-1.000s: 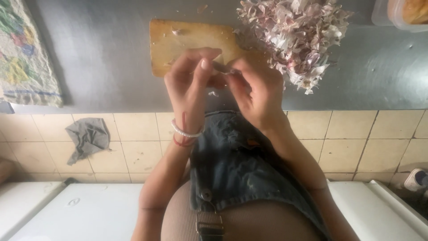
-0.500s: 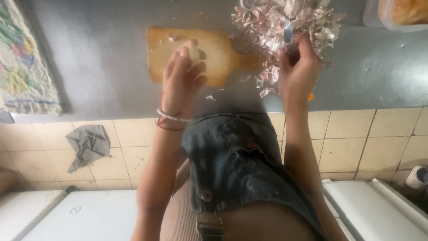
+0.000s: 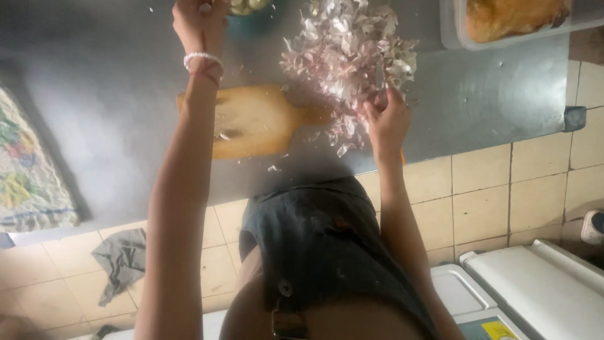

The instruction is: Peel garlic cloves by cutting the ends and removing the skin.

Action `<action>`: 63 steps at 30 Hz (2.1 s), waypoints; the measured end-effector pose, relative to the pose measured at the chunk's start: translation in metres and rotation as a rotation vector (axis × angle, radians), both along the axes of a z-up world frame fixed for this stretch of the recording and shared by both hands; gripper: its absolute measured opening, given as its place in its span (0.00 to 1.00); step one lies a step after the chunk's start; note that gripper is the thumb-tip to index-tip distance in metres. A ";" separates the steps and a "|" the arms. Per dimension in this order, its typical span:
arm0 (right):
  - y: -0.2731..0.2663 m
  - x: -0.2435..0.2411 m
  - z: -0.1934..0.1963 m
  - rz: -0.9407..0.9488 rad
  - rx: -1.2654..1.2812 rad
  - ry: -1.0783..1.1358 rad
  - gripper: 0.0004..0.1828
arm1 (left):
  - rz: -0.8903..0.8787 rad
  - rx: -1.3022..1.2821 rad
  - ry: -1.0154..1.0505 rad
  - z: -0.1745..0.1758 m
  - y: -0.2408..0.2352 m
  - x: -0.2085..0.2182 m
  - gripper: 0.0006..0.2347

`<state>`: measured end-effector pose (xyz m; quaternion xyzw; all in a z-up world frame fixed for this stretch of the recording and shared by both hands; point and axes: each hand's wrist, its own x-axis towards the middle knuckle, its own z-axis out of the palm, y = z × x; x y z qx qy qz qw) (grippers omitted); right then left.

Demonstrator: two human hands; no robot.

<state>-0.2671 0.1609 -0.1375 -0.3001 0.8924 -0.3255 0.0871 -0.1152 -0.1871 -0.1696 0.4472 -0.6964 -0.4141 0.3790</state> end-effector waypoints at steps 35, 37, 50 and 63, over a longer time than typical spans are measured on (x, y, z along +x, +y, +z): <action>-0.002 0.076 0.032 0.339 0.029 -0.298 0.24 | 0.164 -0.154 -0.538 -0.006 0.167 0.167 0.06; 0.002 0.085 0.038 0.419 -0.096 -0.409 0.29 | 0.194 -0.264 -0.532 -0.008 0.159 0.163 0.08; 0.021 0.095 0.045 0.388 -0.005 -0.370 0.29 | -0.064 -0.360 -0.371 -0.027 0.134 0.103 0.04; -0.008 0.134 -0.020 0.620 0.088 -0.144 0.27 | -0.204 -0.322 -0.341 -0.020 0.200 0.099 0.04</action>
